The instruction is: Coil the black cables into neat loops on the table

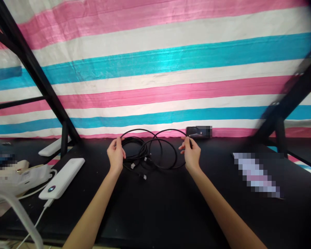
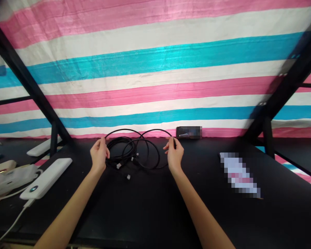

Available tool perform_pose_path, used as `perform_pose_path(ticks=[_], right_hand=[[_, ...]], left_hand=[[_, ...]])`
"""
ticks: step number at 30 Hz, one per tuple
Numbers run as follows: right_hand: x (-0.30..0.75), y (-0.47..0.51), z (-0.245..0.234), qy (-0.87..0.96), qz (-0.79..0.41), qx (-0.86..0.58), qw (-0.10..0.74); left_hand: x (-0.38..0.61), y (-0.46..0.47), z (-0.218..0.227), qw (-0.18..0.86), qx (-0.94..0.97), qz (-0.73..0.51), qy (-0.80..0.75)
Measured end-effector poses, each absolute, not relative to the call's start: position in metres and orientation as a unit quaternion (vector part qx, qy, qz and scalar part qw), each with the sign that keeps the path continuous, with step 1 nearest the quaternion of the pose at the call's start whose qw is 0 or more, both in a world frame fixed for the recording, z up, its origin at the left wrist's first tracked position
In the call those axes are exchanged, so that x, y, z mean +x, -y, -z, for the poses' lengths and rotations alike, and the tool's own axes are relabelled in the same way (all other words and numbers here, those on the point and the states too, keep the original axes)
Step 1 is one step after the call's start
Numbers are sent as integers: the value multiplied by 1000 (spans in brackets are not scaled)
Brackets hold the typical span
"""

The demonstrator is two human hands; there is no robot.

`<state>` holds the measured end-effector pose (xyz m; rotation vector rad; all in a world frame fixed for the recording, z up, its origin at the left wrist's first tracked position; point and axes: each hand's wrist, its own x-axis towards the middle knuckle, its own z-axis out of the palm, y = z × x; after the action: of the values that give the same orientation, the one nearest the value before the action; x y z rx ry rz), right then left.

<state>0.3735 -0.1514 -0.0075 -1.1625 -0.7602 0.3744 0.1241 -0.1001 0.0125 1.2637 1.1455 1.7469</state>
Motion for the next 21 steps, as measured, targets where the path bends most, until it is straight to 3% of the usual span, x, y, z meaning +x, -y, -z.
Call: perform_pose_path(ticks=[5,11,16,21], right_hand=[[389,154,-4,248,-130,-496,822],[408,156,-10,143,-147,-441,873],[410,151,-4,109,-194,-472,853],[398,150,-1,203,-186,-475,836]], left_hand=[[109,91,-18,324,367,-768,-412],[104,88,-21,341,312,-796,-391],[115,94,-18,361,355,-773,-382],[124,101,-15,376,398,-742,-387]])
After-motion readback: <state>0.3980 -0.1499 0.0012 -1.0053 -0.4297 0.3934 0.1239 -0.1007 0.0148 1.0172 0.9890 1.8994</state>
